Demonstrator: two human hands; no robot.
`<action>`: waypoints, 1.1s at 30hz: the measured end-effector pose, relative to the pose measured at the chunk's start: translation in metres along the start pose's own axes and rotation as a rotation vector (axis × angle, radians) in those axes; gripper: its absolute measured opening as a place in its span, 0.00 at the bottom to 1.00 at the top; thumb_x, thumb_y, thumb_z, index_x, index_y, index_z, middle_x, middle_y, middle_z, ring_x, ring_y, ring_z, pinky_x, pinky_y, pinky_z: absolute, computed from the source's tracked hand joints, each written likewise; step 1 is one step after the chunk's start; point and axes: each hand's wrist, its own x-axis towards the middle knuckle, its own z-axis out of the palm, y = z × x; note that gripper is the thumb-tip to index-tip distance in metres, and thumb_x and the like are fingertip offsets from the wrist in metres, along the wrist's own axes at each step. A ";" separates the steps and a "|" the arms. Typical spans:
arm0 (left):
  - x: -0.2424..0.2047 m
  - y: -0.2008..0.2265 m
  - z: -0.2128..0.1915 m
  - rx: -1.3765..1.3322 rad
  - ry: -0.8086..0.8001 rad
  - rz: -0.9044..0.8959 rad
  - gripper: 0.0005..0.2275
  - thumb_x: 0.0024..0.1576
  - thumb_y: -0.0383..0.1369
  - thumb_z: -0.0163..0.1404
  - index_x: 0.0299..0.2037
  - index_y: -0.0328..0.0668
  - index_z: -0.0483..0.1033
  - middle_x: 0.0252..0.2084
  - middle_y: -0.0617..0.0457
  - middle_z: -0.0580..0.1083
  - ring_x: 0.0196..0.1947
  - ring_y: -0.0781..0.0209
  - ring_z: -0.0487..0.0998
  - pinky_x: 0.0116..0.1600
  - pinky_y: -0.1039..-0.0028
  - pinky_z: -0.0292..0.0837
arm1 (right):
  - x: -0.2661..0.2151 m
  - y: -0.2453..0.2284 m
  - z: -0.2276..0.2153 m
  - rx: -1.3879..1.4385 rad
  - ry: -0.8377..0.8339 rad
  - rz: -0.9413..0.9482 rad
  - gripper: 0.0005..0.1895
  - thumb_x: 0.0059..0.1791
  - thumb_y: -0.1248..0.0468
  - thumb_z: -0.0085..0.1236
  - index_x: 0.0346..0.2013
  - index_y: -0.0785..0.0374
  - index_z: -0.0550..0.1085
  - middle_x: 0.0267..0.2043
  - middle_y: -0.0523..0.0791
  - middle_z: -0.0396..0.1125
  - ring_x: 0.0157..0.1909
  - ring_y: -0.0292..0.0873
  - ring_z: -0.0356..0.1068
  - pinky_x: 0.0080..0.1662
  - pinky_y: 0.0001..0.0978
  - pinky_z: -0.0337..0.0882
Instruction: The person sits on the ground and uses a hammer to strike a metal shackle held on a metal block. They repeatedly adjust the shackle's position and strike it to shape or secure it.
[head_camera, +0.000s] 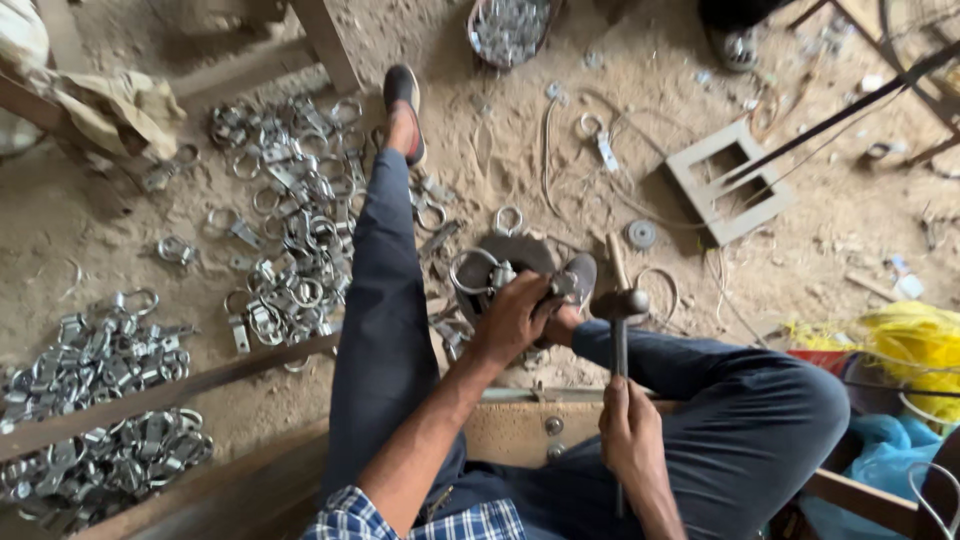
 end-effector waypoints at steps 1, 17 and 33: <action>-0.002 0.002 0.000 -0.009 0.011 -0.004 0.10 0.61 0.30 0.55 0.49 0.34 0.76 0.41 0.42 0.75 0.40 0.45 0.79 0.45 0.59 0.75 | -0.004 -0.010 0.001 -0.118 0.036 -0.144 0.20 0.60 0.53 0.42 0.31 0.63 0.70 0.17 0.41 0.61 0.18 0.34 0.57 0.21 0.30 0.60; 0.002 0.005 0.021 -0.045 0.076 0.083 0.14 0.60 0.31 0.55 0.54 0.33 0.75 0.40 0.39 0.75 0.39 0.40 0.77 0.43 0.58 0.73 | -0.019 -0.086 -0.020 -0.578 0.079 -0.159 0.14 0.56 0.57 0.46 0.50 0.64 0.69 0.14 0.57 0.61 0.15 0.50 0.66 0.25 0.48 0.63; 0.004 -0.006 0.015 0.015 0.076 0.066 0.10 0.56 0.31 0.56 0.46 0.36 0.75 0.40 0.41 0.75 0.42 0.39 0.78 0.46 0.57 0.74 | -0.009 -0.037 -0.025 -0.453 -0.069 -0.220 0.10 0.56 0.59 0.46 0.40 0.62 0.72 0.15 0.47 0.56 0.16 0.43 0.49 0.22 0.34 0.52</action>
